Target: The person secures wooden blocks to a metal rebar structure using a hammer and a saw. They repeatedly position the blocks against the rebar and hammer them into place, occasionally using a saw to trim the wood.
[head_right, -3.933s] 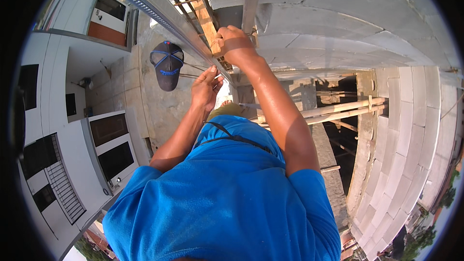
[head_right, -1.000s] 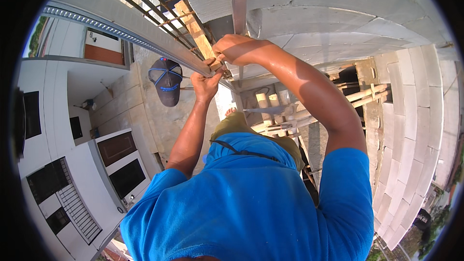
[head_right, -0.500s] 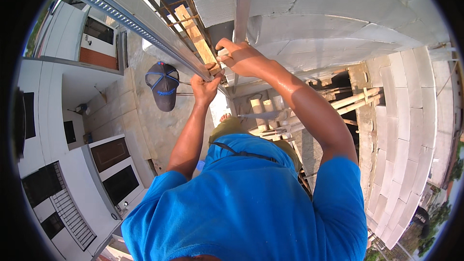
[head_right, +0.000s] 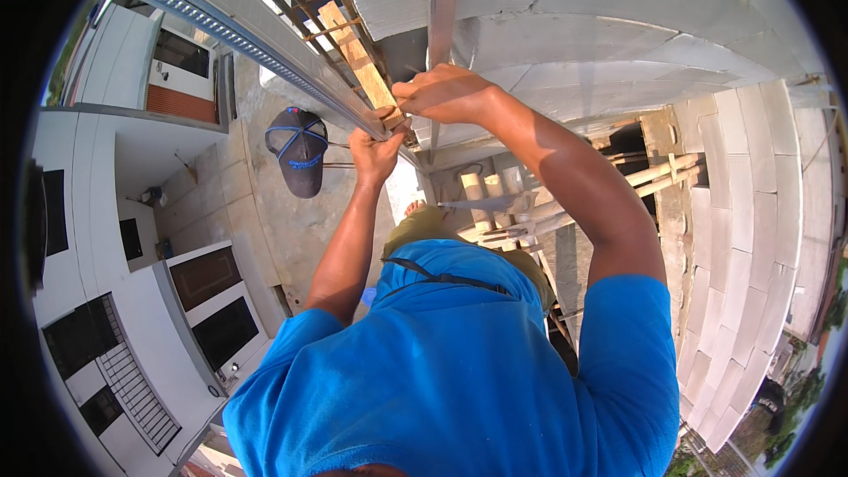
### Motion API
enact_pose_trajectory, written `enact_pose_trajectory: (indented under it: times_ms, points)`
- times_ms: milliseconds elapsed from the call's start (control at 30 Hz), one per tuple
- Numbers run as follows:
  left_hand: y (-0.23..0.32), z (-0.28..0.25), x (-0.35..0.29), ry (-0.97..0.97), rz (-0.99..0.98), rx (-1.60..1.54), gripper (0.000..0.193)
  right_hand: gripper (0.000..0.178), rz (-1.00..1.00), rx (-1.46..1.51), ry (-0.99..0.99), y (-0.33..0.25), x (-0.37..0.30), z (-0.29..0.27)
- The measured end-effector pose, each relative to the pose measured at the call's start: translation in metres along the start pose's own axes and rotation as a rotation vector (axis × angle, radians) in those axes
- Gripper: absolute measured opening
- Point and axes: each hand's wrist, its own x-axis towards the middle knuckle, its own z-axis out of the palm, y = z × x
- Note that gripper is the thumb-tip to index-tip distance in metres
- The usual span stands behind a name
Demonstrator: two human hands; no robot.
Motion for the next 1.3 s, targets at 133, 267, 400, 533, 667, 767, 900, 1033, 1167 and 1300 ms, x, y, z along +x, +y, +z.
enact_pose_trajectory:
  times_ms: [133,267,400,533,667,767,900,1033,1167,1300]
  points:
    - [0.005,0.003,-0.003,0.018,-0.032,-0.089,0.036,0.012,0.106,0.15,-0.108,0.005,0.015,0.001]
    - [-0.005,0.003,-0.003,0.01,-0.034,-0.057,0.037,0.01,0.14,0.229,-0.097,0.01,0.023,0.016]
    - [-0.001,0.001,0.003,-0.017,0.035,0.115,0.035,0.013,0.403,0.349,-0.237,-0.001,0.027,-0.007]
    - [-0.001,0.007,-0.002,0.035,-0.065,-0.068,0.036,0.014,0.578,0.494,-0.159,-0.009,0.017,0.006]
    - [-0.009,0.01,-0.003,0.02,0.023,-0.027,0.041,0.017,0.468,0.449,0.481,-0.035,-0.058,0.028]
    - [-0.017,0.004,-0.006,0.061,-0.016,-0.075,0.042,0.023,0.678,1.077,0.417,-0.044,-0.163,0.035]
    - [-0.028,-0.02,-0.006,0.054,0.052,0.066,0.044,0.028,1.456,1.687,0.681,-0.064,-0.311,0.246]
    - [-0.024,-0.033,0.009,-0.029,0.086,0.134,0.042,0.025,2.117,1.571,0.739,-0.151,-0.396,0.55]
    - [-0.008,-0.047,0.011,-0.044,0.102,0.22,0.033,0.036,2.157,1.207,0.221,-0.188,-0.398,0.702]
    - [-0.003,-0.041,0.027,-0.03,0.027,0.194,0.022,0.053,2.279,1.128,0.315,-0.177,-0.396,0.802]
